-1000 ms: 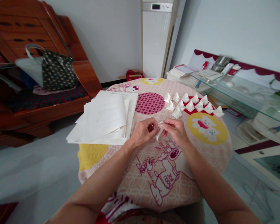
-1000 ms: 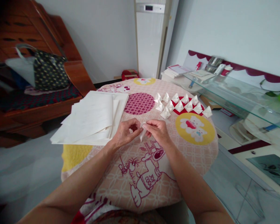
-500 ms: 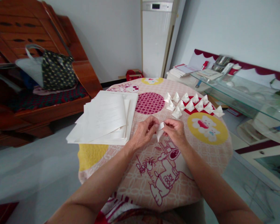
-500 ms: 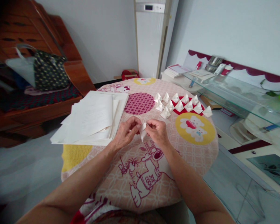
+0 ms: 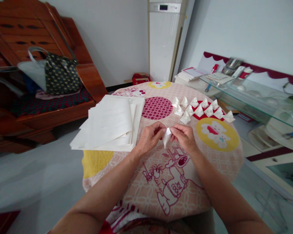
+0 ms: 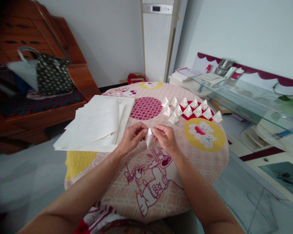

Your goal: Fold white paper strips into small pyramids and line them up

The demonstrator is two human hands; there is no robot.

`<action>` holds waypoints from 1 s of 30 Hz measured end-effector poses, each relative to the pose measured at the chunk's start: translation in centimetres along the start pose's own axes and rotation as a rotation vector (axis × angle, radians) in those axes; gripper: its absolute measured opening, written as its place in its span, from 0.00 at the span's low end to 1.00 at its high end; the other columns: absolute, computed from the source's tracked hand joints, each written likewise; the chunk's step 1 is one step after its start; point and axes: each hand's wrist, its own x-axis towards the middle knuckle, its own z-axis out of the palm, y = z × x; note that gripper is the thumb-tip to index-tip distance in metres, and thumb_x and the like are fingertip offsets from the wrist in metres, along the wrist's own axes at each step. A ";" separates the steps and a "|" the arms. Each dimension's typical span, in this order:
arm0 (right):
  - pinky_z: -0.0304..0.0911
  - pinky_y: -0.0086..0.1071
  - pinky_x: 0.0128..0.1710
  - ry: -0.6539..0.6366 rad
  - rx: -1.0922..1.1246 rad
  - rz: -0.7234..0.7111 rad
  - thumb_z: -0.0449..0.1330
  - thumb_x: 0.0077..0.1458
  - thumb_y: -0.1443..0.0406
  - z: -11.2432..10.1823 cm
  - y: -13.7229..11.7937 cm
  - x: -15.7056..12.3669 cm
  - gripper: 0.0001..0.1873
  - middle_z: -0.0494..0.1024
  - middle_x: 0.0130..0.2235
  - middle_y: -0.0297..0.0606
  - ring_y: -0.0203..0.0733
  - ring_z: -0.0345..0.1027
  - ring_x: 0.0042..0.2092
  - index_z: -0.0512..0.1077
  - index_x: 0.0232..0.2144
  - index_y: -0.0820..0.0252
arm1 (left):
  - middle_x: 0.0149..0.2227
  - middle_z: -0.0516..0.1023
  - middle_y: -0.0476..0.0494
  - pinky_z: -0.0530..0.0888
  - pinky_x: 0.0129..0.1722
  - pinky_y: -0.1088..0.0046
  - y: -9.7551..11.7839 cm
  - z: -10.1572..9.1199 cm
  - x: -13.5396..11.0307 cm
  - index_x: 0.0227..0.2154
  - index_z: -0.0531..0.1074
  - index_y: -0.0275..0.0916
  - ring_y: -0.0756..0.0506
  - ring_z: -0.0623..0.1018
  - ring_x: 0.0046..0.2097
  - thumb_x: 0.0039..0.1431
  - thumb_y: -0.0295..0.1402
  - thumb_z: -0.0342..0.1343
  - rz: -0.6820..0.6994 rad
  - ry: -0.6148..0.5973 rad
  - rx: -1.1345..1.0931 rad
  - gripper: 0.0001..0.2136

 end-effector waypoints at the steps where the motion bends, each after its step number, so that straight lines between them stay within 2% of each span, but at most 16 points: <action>1: 0.56 0.28 0.21 -0.003 -0.008 -0.018 0.60 0.60 0.55 0.0 0.0 -0.1 0.18 0.72 0.18 0.32 0.33 0.61 0.20 0.72 0.22 0.58 | 0.25 0.71 0.52 0.67 0.27 0.77 0.1 0.0 0.0 0.33 0.70 0.37 0.53 0.71 0.25 0.68 0.40 0.55 -0.003 0.004 0.001 0.12; 3: 0.56 0.28 0.22 -0.002 -0.020 -0.044 0.60 0.61 0.55 0.0 0.0 -0.2 0.19 0.72 0.19 0.31 0.33 0.62 0.21 0.71 0.22 0.58 | 0.23 0.70 0.52 0.66 0.26 0.77 0.2 0.0 0.0 0.32 0.70 0.37 0.53 0.70 0.25 0.68 0.40 0.55 0.001 0.010 0.015 0.12; 7: 0.57 0.28 0.23 -0.008 -0.067 -0.072 0.64 0.58 0.57 0.0 0.0 -0.4 0.13 0.73 0.22 0.31 0.34 0.65 0.23 0.74 0.26 0.58 | 0.23 0.71 0.52 0.63 0.25 0.77 0.5 0.0 -0.1 0.31 0.70 0.37 0.53 0.69 0.24 0.67 0.38 0.55 0.024 0.021 0.090 0.11; 10: 0.56 0.29 0.23 -0.019 -0.120 -0.086 0.63 0.58 0.58 -0.2 0.0 -0.4 0.12 0.71 0.20 0.30 0.34 0.62 0.22 0.75 0.26 0.58 | 0.22 0.70 0.52 0.63 0.25 0.77 0.6 0.1 -0.1 0.30 0.70 0.37 0.53 0.68 0.24 0.67 0.38 0.56 0.033 0.026 0.129 0.12; 14: 0.54 0.29 0.22 -0.010 -0.133 -0.065 0.63 0.57 0.59 -0.6 -0.1 -0.4 0.14 0.71 0.18 0.30 0.33 0.60 0.21 0.75 0.23 0.58 | 0.23 0.69 0.52 0.63 0.25 0.77 0.6 0.1 0.0 0.30 0.70 0.37 0.53 0.68 0.24 0.66 0.42 0.57 -0.006 -0.023 0.006 0.14; 17: 0.51 0.29 0.20 0.046 -0.013 0.007 0.64 0.56 0.58 -0.6 -0.1 -0.3 0.14 0.69 0.16 0.29 0.32 0.56 0.19 0.75 0.22 0.58 | 0.24 0.68 0.53 0.62 0.25 0.76 0.4 -0.2 0.2 0.31 0.72 0.36 0.53 0.67 0.24 0.65 0.45 0.58 -0.037 -0.082 -0.088 0.16; 20: 0.49 0.28 0.18 0.130 0.173 0.078 0.66 0.52 0.56 -0.8 0.0 -0.2 0.14 0.68 0.15 0.29 0.31 0.55 0.17 0.73 0.21 0.58 | 0.24 0.67 0.52 0.60 0.27 0.75 0.2 -0.6 0.4 0.29 0.73 0.36 0.53 0.64 0.26 0.64 0.46 0.59 -0.046 -0.119 -0.088 0.17; 23: 0.47 0.27 0.17 0.184 0.297 0.118 0.68 0.49 0.55 -1.0 0.1 0.0 0.15 0.67 0.15 0.29 0.31 0.55 0.17 0.72 0.22 0.57 | 0.27 0.70 0.49 0.62 0.30 0.73 -0.2 -1.0 0.5 0.27 0.73 0.36 0.51 0.66 0.30 0.64 0.48 0.59 -0.061 -0.113 -0.092 0.19; 27: 0.47 0.27 0.15 0.210 0.398 0.146 0.70 0.47 0.53 -1.4 0.5 0.4 0.17 0.65 0.15 0.27 0.31 0.54 0.16 0.70 0.22 0.56 | 0.31 0.73 0.46 0.65 0.34 0.72 -0.4 -1.3 0.6 0.25 0.73 0.37 0.49 0.70 0.34 0.61 0.48 0.60 -0.105 -0.123 -0.154 0.19; 30: 0.50 0.27 0.14 0.213 0.473 0.140 0.71 0.45 0.52 -1.7 0.8 0.8 0.18 0.67 0.16 0.27 0.32 0.57 0.16 0.69 0.23 0.55 | 0.32 0.74 0.46 0.66 0.35 0.72 -0.4 -1.4 0.6 0.26 0.73 0.36 0.48 0.71 0.35 0.57 0.45 0.63 -0.177 -0.151 -0.267 0.16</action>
